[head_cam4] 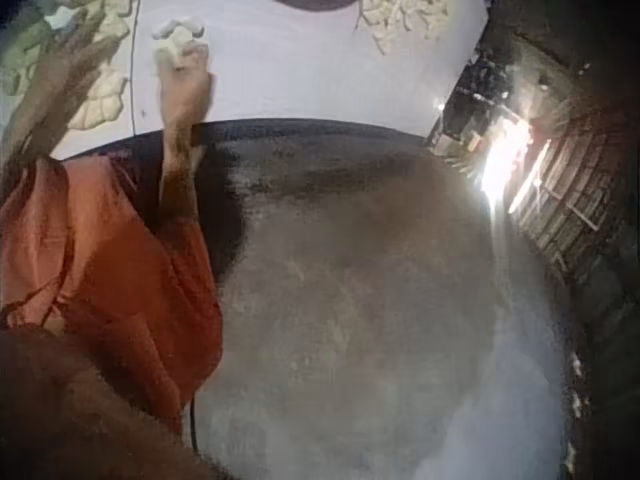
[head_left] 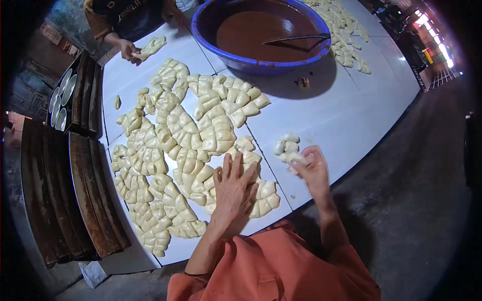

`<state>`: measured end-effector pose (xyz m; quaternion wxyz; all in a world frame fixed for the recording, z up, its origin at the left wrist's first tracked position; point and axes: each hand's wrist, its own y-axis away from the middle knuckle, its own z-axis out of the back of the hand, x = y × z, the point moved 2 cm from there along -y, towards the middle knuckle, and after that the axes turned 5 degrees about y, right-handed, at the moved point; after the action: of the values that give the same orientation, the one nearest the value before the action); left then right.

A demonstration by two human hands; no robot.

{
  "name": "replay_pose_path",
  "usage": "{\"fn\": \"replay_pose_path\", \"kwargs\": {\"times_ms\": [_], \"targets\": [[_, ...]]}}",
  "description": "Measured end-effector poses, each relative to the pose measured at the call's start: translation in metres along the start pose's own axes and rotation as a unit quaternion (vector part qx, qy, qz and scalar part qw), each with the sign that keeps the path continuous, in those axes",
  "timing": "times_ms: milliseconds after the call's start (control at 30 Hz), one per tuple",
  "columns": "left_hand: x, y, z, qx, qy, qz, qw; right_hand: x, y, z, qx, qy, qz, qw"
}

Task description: The person prepares pastries by hand by scooping a chocolate filling into pieces of dough, rolling and pinching them closed, and placing the filled dough units into round baking pans on a stacked rack.

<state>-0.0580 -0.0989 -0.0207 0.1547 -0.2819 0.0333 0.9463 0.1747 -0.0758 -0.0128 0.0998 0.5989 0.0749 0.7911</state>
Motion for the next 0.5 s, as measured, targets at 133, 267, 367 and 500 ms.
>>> {"fn": "replay_pose_path", "kwargs": {"times_ms": [133,267,367,500], "targets": [[-0.017,-0.012,0.013,-0.001,0.047,0.008,0.999,0.035,0.000,0.022,0.017,-0.216,0.019,0.976],[-0.036,-0.046,0.015,-0.048,0.383,-0.003,0.923,0.025,-0.002,-0.003,0.106,-0.261,-0.053,0.958],[-0.037,-0.064,0.017,-0.035,0.521,0.056,0.851,0.030,0.000,-0.022,0.111,-0.275,-0.075,0.952],[-0.039,-0.075,0.022,-0.100,0.462,0.009,0.881,0.026,-0.014,-0.026,0.053,-0.224,0.045,0.972]]}}
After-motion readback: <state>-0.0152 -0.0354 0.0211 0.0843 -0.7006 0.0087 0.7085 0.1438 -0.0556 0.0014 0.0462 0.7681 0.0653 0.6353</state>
